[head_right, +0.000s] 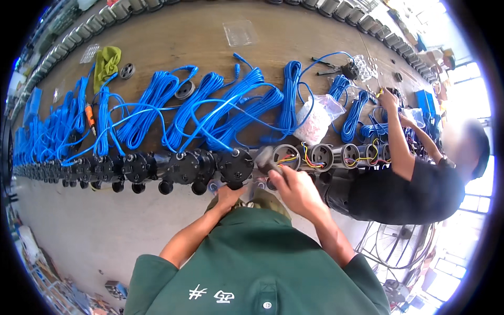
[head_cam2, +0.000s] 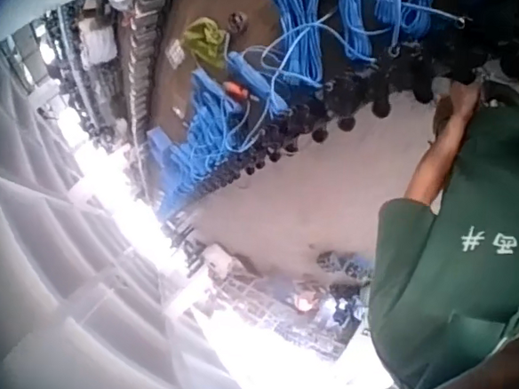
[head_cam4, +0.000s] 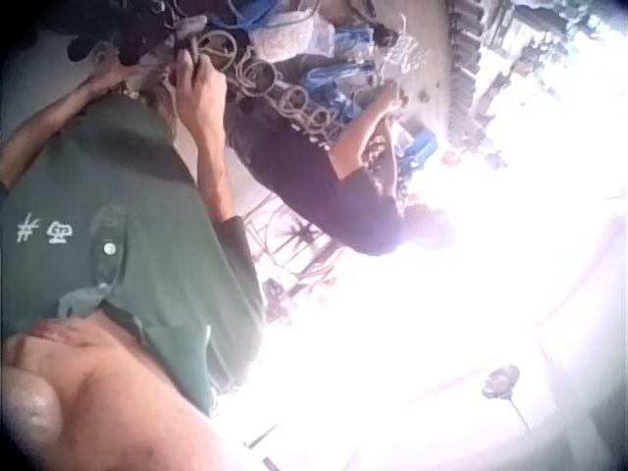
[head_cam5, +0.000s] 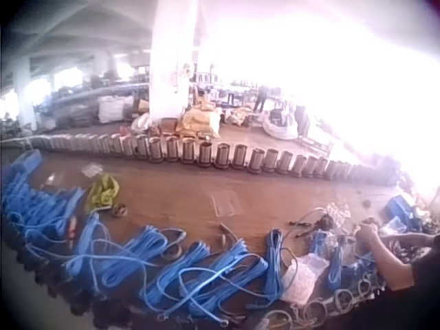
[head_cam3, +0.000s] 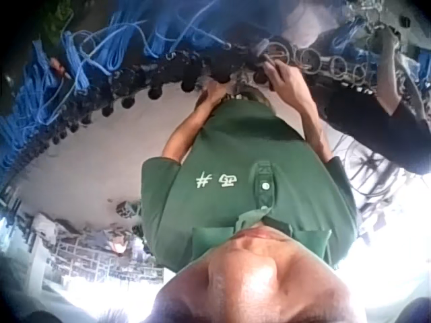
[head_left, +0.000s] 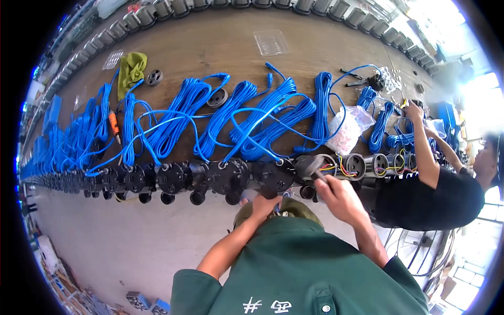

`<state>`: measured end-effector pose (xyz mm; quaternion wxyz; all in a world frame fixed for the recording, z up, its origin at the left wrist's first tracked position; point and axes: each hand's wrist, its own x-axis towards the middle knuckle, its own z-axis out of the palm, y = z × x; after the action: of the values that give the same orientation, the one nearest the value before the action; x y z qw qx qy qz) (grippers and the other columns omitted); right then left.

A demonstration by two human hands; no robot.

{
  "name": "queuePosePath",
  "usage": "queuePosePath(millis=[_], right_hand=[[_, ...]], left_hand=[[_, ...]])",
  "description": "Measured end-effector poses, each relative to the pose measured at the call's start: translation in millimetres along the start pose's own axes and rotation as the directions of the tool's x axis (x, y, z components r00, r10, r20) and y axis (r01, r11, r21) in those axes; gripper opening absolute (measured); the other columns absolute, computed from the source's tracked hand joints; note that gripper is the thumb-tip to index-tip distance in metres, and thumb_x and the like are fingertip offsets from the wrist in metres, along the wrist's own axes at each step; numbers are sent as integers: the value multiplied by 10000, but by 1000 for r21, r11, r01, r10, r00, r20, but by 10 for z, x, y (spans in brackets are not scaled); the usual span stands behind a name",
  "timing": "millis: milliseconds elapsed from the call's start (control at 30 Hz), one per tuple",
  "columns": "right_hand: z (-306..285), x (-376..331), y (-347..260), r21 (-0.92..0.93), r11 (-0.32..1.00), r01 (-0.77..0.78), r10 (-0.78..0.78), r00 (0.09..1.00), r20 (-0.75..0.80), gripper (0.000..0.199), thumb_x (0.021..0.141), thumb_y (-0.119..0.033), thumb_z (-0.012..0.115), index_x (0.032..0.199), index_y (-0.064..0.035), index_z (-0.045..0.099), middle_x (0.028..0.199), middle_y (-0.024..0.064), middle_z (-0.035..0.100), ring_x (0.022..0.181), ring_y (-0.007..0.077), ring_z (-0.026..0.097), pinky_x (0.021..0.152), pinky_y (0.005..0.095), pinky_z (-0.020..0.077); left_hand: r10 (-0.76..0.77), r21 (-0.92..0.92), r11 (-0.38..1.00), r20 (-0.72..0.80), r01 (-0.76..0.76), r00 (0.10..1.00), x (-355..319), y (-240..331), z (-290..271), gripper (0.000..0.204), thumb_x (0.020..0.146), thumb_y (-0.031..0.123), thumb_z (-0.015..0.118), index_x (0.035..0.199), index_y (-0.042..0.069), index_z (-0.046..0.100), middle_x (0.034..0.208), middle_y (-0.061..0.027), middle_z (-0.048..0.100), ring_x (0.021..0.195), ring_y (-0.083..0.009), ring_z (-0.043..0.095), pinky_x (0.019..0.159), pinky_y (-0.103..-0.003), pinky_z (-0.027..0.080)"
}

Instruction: The person assembles multiple industrial pump units at a long workbench, using a hammer to seat components into the pump bodies and handling electrical wiring. They work through a line of pumps, applying hammer strikes and adjusting internal parts by hand.

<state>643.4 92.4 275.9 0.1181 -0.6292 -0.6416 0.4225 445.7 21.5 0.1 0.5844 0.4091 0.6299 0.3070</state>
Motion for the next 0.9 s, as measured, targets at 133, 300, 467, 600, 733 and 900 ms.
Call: queuePosePath(millis=[133,300,467,600,733,900], right_hand=[[-130,-307,-588,351,936,6,6,999,-33,272,1026,-243,590,1006,17,665,807,120,648,657,201,596,613,353,467],[395,-42,-606,-79,987,137,-128,986,104,244,922,-194,676,1034,21,648,853,257,696,797,453,677,727,503,531],[421,17,-558,33,997,-67,63,992,113,419,1029,-396,604,969,15,661,704,219,634,644,371,619,645,462,475],[198,-380,-399,241,962,-128,128,992,15,382,1030,-350,614,970,25,654,649,97,560,606,149,486,578,369,414],[-70,-732,56,410,908,-90,243,909,-339,255,985,-219,680,970,34,656,668,-18,538,641,55,421,544,288,353],[-251,-467,891,59,973,-224,197,668,-718,246,942,-190,707,1077,13,677,744,153,677,645,221,651,615,363,479]], left_hand=[[2,-110,994,19,0,1000,-4,-82,-6,331,797,299,821,1018,58,767,926,-114,770,864,-256,729,791,-394,541],[-77,-139,987,60,85,995,109,-572,80,427,770,316,841,1118,80,763,1027,-122,772,994,-276,731,871,-406,548],[-25,-206,978,18,28,1000,49,-104,-2,389,821,196,856,1112,-32,737,1012,-78,745,866,-158,691,778,-295,540],[-150,-282,942,125,180,981,11,-88,15,305,834,251,862,979,28,713,852,-34,682,712,-144,635,565,-351,497],[-561,-250,719,345,649,753,-88,60,-136,369,866,399,808,887,104,587,741,3,567,599,-115,531,459,-286,348],[-282,-247,847,541,471,792,-527,1013,-205,286,947,377,723,1007,122,610,836,8,580,628,-80,512,498,-251,337]])
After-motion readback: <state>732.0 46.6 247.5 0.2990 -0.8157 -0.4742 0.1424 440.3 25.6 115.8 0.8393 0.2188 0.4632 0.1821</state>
